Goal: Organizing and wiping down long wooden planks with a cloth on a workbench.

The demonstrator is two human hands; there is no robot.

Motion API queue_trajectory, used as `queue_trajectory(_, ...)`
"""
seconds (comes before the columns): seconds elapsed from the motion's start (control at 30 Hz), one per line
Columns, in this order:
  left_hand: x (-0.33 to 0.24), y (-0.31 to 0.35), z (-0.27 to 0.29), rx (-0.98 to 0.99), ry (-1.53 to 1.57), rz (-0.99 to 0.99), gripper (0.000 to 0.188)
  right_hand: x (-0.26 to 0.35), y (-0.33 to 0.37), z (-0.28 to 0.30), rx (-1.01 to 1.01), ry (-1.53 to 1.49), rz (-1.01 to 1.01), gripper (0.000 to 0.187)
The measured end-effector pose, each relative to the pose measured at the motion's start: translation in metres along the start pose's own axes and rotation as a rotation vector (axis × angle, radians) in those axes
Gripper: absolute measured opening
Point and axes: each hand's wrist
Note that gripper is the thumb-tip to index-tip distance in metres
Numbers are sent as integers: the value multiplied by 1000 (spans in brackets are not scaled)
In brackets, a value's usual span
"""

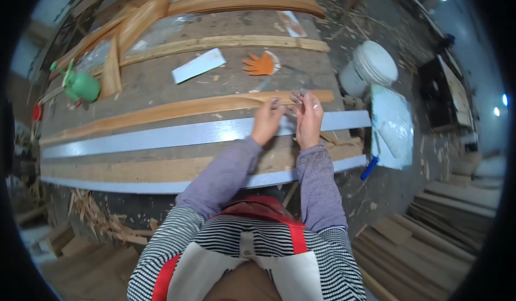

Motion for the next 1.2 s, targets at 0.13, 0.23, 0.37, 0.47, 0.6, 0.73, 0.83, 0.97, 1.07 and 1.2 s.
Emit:
queue_trajectory(0.13, 34, -4, 49, 22, -326, -138, 39, 11, -11, 116, -202, 898, -29, 50)
queue_trajectory(0.23, 49, -13, 72, 62, -427, -127, 40, 0, -7, 183, -2, 1229, 202, 52)
queue_trajectory(0.37, 61, -12, 79, 101, -586, -315, 39, -4, -16, 184, 231, 1609, 534, 47)
queue_trajectory(0.47, 56, -5, 60, 132, -613, -317, 38, 1, -38, 189, 342, 1793, 471, 40)
queue_trajectory(0.6, 55, 14, 40, 378, -411, 62, 44, 25, -67, 189, 522, 1771, 31, 29)
queue_trajectory(0.73, 76, 35, 42, 454, 630, 815, 63, 104, -65, 146, 619, 1394, -178, 21)
queue_trajectory(0.83, 73, 41, 58, 237, 1325, 795, 80, 189, -31, 99, 560, 1190, -349, 21)
queue_trajectory(0.97, 75, 26, 140, -165, 1580, 318, 88, 256, 9, 89, 357, 950, -446, 25)
queue_trajectory(1.07, 102, 27, 266, 356, 1645, -98, 77, 284, 35, 104, 304, 976, -524, 28)
queue_trajectory(1.2, 100, 108, 494, -226, 1224, -71, 63, 295, 47, 146, 279, 1068, -648, 27)
Point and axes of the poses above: each hand's wrist, its own y-axis away from the middle knuckle, its own z-axis out of the back of the hand, x = y × z, and after that the axes turned 5 degrees about -y, right-handed
